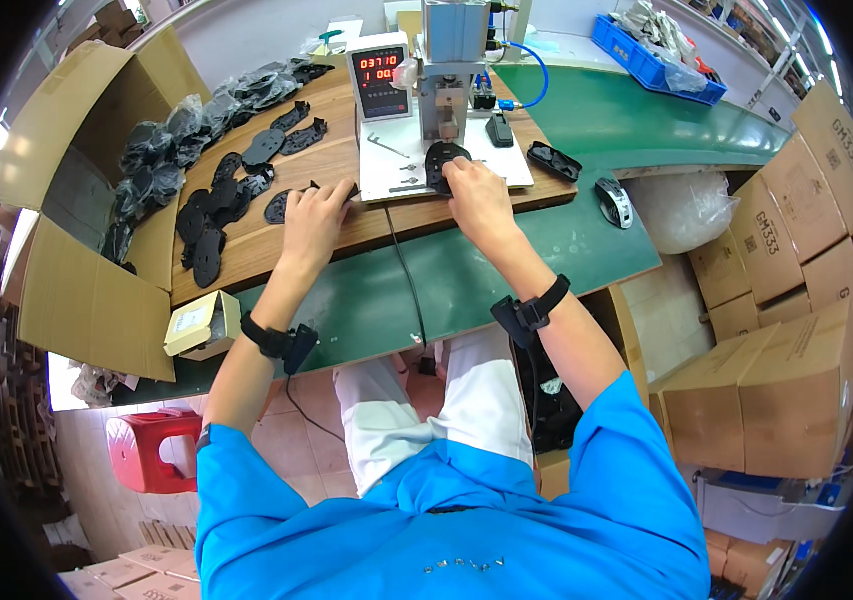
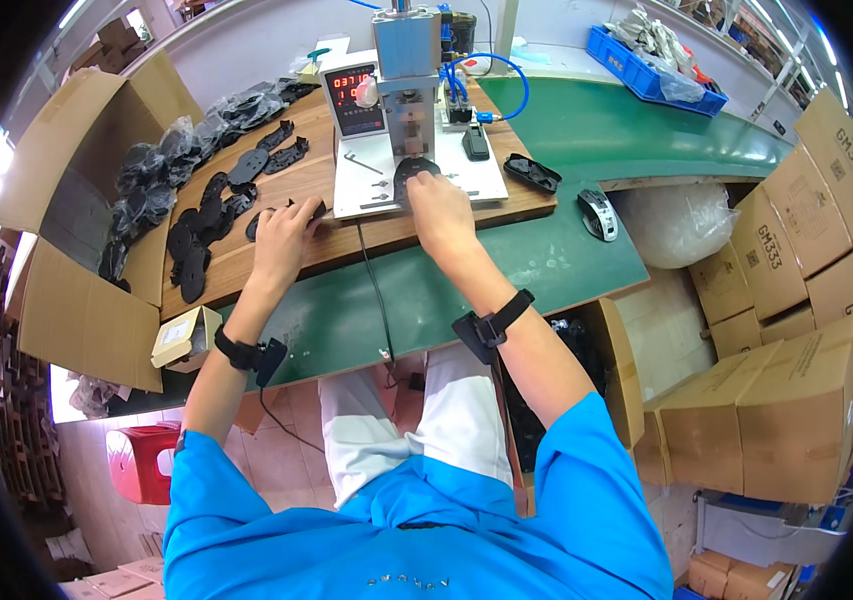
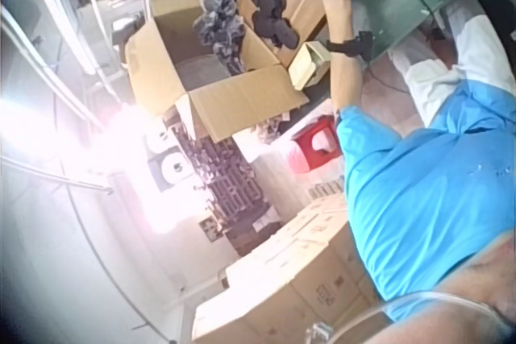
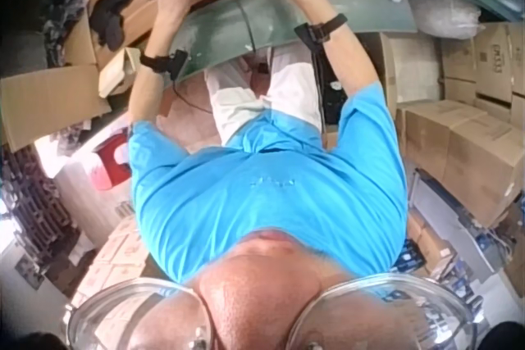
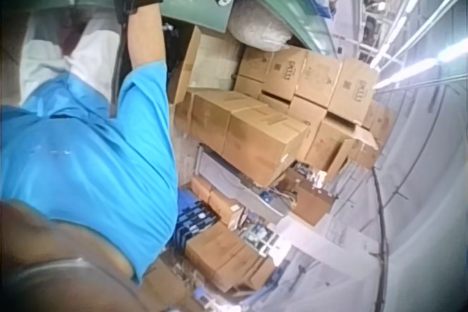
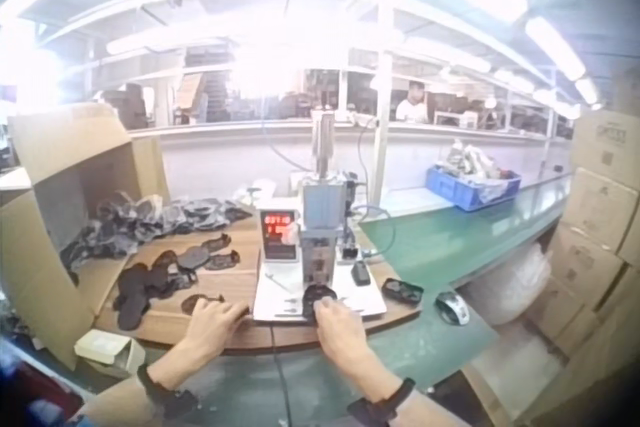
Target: Assembling plastic electronic components using a pneumatic press machine.
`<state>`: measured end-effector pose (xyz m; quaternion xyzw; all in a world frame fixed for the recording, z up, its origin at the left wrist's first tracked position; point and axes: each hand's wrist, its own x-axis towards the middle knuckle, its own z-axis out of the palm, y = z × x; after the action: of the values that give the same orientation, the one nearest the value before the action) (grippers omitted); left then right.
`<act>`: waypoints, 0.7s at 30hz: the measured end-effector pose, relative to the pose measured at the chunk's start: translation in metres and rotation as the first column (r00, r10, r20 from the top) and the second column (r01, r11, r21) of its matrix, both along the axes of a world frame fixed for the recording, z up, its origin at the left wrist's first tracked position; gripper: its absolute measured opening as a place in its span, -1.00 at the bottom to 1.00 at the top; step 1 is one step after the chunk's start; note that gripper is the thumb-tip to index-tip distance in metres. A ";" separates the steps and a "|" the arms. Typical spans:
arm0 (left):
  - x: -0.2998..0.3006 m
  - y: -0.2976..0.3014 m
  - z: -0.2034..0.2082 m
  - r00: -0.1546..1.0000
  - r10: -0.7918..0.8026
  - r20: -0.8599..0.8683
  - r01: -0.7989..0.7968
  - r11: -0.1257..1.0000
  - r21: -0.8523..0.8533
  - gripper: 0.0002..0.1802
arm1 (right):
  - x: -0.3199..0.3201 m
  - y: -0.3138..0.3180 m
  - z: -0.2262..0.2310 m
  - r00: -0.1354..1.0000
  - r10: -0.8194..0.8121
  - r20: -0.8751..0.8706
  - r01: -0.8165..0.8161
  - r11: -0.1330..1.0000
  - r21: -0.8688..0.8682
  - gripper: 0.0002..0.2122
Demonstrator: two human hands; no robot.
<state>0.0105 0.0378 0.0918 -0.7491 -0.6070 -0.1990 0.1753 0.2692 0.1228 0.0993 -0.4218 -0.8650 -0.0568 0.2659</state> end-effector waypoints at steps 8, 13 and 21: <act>0.044 -0.005 0.006 0.919 -0.253 0.302 0.203 0.961 0.188 -0.49 | 0.017 0.000 0.009 0.994 0.058 -0.098 -0.062 0.997 -0.039 -0.83; 0.073 0.009 -0.007 0.911 -0.337 0.238 0.317 0.941 0.122 -0.34 | 0.059 -0.059 0.017 0.905 0.031 -0.424 -0.055 0.998 -0.044 -0.74; 0.108 0.052 -0.014 0.953 -0.301 -0.039 0.303 0.933 0.197 -0.45 | 0.150 -0.196 -0.045 0.846 -0.093 -0.526 -0.045 0.969 -0.243 -0.69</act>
<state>0.1182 0.0896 0.0780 -0.8127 -0.4609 -0.2806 0.2197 0.4196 -0.0729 0.0542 -0.4615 -0.7519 0.1669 0.4403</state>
